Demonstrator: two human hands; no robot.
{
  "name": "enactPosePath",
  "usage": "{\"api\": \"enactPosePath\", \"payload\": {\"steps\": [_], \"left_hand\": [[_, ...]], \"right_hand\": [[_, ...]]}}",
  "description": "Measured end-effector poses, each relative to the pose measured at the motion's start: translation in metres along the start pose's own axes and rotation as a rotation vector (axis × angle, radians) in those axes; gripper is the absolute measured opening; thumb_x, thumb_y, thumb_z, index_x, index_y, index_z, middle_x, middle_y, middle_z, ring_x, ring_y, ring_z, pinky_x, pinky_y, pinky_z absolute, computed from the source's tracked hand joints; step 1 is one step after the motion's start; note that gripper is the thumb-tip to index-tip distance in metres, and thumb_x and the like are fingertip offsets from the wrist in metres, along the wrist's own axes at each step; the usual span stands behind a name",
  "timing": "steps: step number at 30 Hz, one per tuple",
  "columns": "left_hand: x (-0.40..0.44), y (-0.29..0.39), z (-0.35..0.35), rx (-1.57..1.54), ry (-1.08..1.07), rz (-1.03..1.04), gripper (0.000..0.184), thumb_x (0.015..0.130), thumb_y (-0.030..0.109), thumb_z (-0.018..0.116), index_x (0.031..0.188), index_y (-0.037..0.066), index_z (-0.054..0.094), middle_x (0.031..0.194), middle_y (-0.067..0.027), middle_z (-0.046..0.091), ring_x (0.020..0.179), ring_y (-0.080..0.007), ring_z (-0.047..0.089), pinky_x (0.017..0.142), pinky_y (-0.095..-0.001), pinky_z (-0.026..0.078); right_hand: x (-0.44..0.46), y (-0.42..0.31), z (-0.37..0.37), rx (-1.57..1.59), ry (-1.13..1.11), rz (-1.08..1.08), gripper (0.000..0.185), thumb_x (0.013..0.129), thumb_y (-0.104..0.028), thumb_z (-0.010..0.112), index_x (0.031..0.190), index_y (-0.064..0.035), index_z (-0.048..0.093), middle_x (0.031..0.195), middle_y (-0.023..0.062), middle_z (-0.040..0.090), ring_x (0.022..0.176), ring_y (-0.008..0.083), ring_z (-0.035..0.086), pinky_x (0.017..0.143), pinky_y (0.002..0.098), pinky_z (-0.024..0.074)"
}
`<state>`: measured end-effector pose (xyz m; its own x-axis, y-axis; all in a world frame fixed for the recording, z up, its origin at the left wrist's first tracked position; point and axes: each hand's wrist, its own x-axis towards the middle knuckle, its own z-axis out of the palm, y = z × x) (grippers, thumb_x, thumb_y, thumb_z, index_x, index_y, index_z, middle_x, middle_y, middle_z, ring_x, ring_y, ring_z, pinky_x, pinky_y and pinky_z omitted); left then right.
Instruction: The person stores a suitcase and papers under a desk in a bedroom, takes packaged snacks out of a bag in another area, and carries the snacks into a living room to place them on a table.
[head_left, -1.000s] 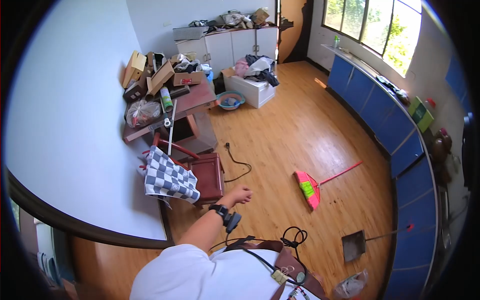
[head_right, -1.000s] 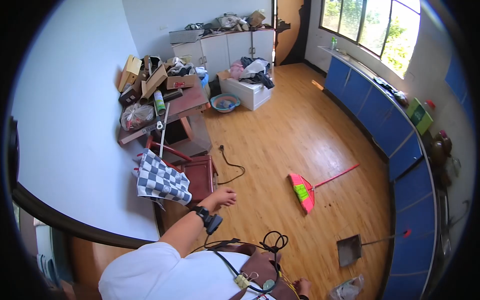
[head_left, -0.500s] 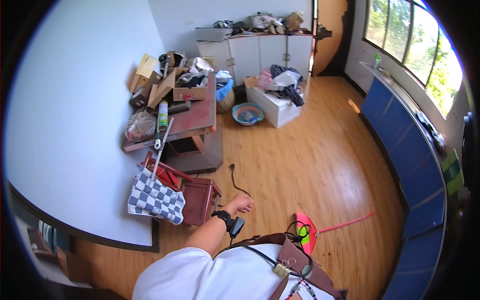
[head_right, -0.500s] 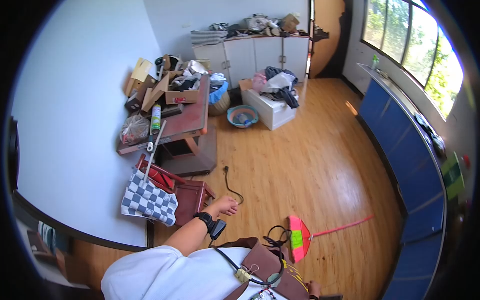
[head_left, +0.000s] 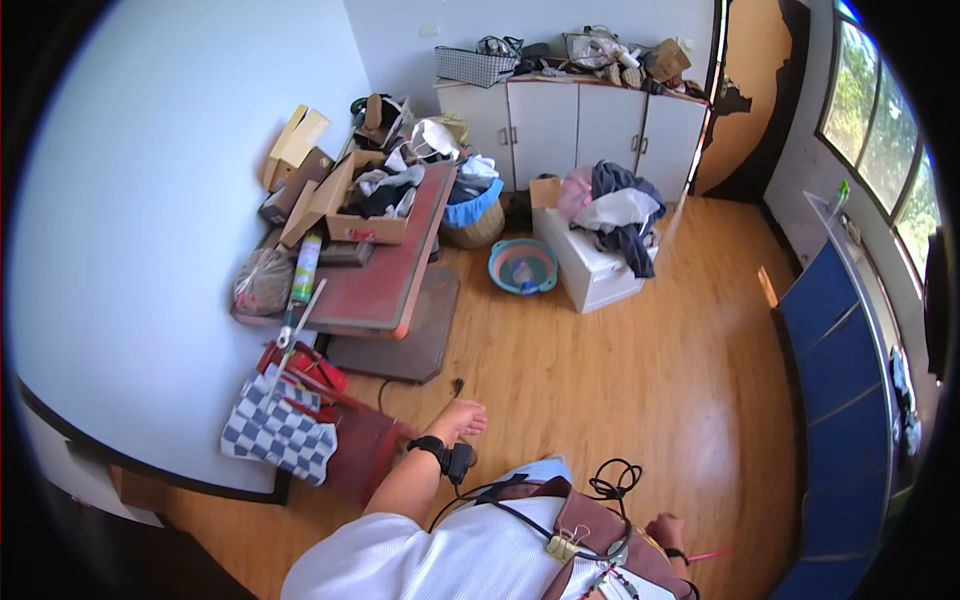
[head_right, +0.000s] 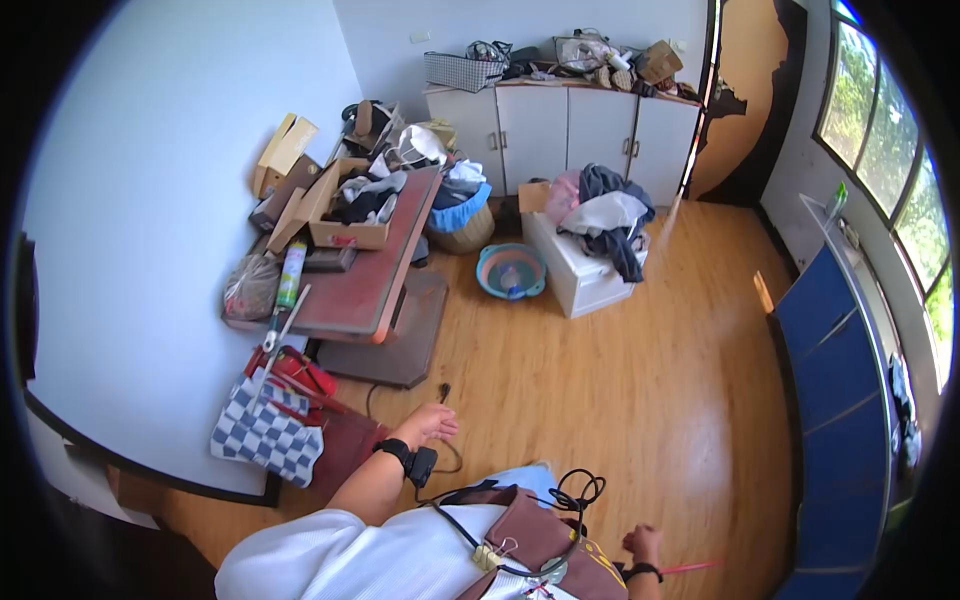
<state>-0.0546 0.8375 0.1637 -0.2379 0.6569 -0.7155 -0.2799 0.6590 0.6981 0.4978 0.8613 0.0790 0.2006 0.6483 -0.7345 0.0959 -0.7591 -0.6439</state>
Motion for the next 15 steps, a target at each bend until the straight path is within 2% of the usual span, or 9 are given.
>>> {"api": "enactPosePath", "payload": {"steps": [2, 4, 6, 8, 9, 12, 15], "left_hand": [[0.034, 0.032, 0.022, -0.102, 0.026, -0.052, 0.031, 0.089, 0.022, 0.053, 0.112, 0.002, 0.050, 0.101, -0.0177, 0.061, 0.092, -0.0293, 0.061, 0.076, -0.0396, 0.050], [0.066, 0.086, 0.050, -0.128, 0.078, 0.108, 0.028, 0.086, 0.023, 0.057, 0.103, 0.001, 0.055, 0.091, -0.0152, 0.062, 0.078, -0.0244, 0.062, 0.067, -0.0359, 0.051], [0.087, 0.136, 0.079, -0.015, 0.004, 0.180, 0.024, 0.085, 0.022, 0.058, 0.098, 0.002, 0.056, 0.089, -0.0130, 0.062, 0.077, -0.0220, 0.062, 0.066, -0.0347, 0.051], [0.119, 0.178, 0.108, 0.045, -0.066, 0.183, 0.024, 0.086, 0.021, 0.058, 0.098, 0.001, 0.057, 0.088, -0.0116, 0.062, 0.077, -0.0203, 0.062, 0.066, -0.0334, 0.051], [0.136, 0.193, 0.122, 0.046, -0.063, 0.183, 0.024, 0.086, 0.021, 0.058, 0.098, 0.001, 0.057, 0.088, -0.0116, 0.062, 0.077, -0.0203, 0.062, 0.066, -0.0334, 0.051], [0.191, 0.237, 0.157, 0.076, -0.114, 0.191, 0.025, 0.086, 0.021, 0.057, 0.101, 0.001, 0.056, 0.089, -0.0122, 0.062, 0.077, -0.0209, 0.062, 0.066, -0.0331, 0.051], [0.242, 0.261, 0.187, 0.068, -0.118, 0.160, 0.029, 0.087, 0.021, 0.056, 0.106, 0.000, 0.054, 0.096, -0.0150, 0.062, 0.083, -0.0243, 0.063, 0.073, -0.0347, 0.052]], "right_hand": [[0.008, -0.048, 0.000, -0.045, 0.016, 0.002, 0.008, 0.083, -0.009, 0.046, 0.086, -0.0024, 0.049, 0.057, 0.0077, 0.050, 0.041, 0.0187, 0.051, 0.037, 0.0309, 0.0445], [0.017, -0.090, 0.006, -0.096, 0.015, 0.021, 0.012, 0.083, -0.009, 0.045, 0.091, -0.0008, 0.049, 0.058, 0.0081, 0.050, 0.042, 0.0190, 0.052, 0.038, 0.0315, 0.0456], [0.026, -0.112, 0.021, -0.130, -0.012, 0.058, 0.016, 0.083, -0.009, 0.045, 0.096, 0.0009, 0.048, 0.060, 0.0086, 0.051, 0.043, 0.0194, 0.053, 0.040, 0.0321, 0.0468], [0.057, -0.133, 0.014, -0.009, -0.019, 0.072, 0.015, 0.082, -0.008, 0.044, 0.094, 0.0005, 0.048, 0.057, 0.0067, 0.047, 0.041, 0.0172, 0.049, 0.037, 0.0308, 0.0437], [0.047, -0.162, 0.019, -0.032, 0.024, 0.029, 0.005, 0.081, -0.005, 0.043, 0.084, -0.0015, 0.047, 0.056, 0.0056, 0.044, 0.040, 0.0161, 0.046, 0.035, 0.0302, 0.0399], [0.142, -0.157, -0.004, 0.039, 0.048, 0.069, 0.004, 0.080, -0.002, 0.045, 0.076, -0.0028, 0.047, 0.055, 0.0056, 0.043, 0.041, 0.0188, 0.047, 0.036, 0.0310, 0.0405], [0.255, -0.130, -0.026, 0.136, 0.026, 0.081, 0.011, 0.079, 0.000, 0.046, 0.069, -0.0041, 0.047, 0.054, 0.0055, 0.042, 0.041, 0.0216, 0.048, 0.038, 0.0319, 0.0412]]}}
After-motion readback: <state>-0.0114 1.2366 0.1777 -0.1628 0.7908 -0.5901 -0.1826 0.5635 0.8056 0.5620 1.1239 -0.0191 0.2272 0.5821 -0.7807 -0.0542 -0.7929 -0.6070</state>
